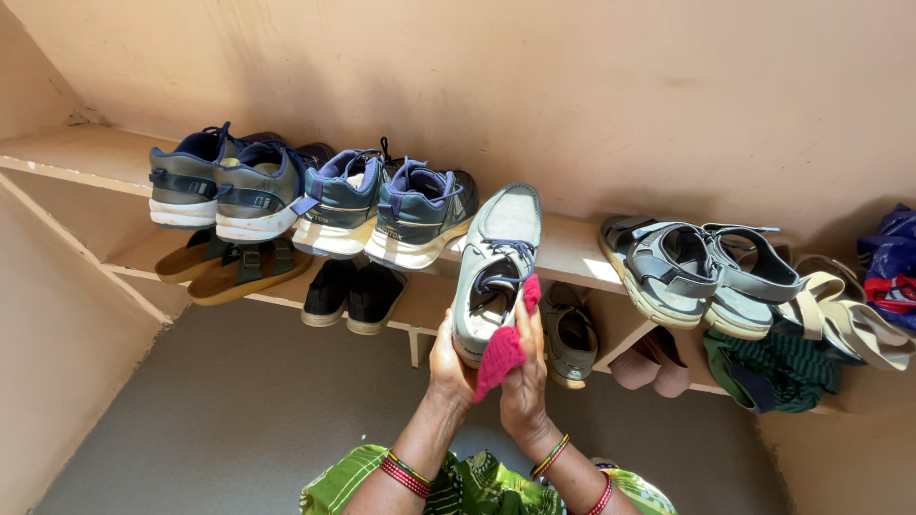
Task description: The person sits on the floor and wipes a light blue shoe with a pink cloth. They rotate the shoe to clean the upper, sides, and sole, then place it back on the shelf.
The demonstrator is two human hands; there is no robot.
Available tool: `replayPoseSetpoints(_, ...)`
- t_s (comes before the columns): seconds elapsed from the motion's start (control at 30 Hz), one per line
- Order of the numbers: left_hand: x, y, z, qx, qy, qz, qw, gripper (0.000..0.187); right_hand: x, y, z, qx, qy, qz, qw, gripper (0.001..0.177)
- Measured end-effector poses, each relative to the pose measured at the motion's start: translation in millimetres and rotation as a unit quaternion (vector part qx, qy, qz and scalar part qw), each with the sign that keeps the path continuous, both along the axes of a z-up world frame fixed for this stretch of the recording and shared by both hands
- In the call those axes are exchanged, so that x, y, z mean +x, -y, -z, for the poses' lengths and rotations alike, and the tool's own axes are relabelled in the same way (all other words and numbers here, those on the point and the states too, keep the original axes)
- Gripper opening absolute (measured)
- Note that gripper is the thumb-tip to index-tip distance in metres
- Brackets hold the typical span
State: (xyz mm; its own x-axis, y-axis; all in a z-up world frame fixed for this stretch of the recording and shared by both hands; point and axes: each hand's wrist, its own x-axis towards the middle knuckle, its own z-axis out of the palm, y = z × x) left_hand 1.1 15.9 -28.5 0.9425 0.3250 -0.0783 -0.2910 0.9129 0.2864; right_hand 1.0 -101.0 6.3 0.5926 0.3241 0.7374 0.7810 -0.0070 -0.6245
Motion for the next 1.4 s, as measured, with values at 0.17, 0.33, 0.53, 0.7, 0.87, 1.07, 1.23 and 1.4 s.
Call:
replayPoseSetpoints(0.17,-0.8,1.0,2.9,0.019,0.064,0.011,0.998,0.058,-12.4,10.6,-4.3,-0.014,0.04,0.014,0.999,0.042)
replayPoseSetpoints(0.33,-0.5,7.2,-12.2,0.017,0.001,-0.015,1.0,0.055,16.1,32.2,-26.3,0.028,-0.066,0.032,0.997,0.033)
replayPoseSetpoints(0.53,3.1,8.0,-3.9,0.001,0.03,-0.005,1.0,0.052,15.8,29.8,-38.9,-0.059,0.2,0.07,0.976,0.028)
replayPoseSetpoints(0.7,6.7,7.5,22.4,-0.02,0.072,0.061,0.995,0.061,-0.9,3.9,-33.6,-0.148,0.317,0.1,0.932,0.025)
replayPoseSetpoints(0.87,6.7,2.9,33.5,0.016,0.115,0.065,0.991,0.06,2.0,-4.6,-22.5,-0.172,0.381,0.138,0.898,0.033)
replayPoseSetpoints(1.07,12.5,8.3,23.6,-0.053,0.012,0.032,0.998,0.061,28.6,8.3,-4.0,-0.142,0.264,0.097,0.949,0.065)
replayPoseSetpoints(1.23,9.3,12.8,11.4,-0.05,0.033,0.036,0.998,0.063,28.1,9.6,5.9,-0.11,0.19,0.078,0.973,0.081)
replayPoseSetpoints(1.4,8.5,14.9,6.2,-0.023,0.02,0.02,0.999,0.06,25.5,18.7,2.1,-0.11,0.12,0.078,0.984,0.077)
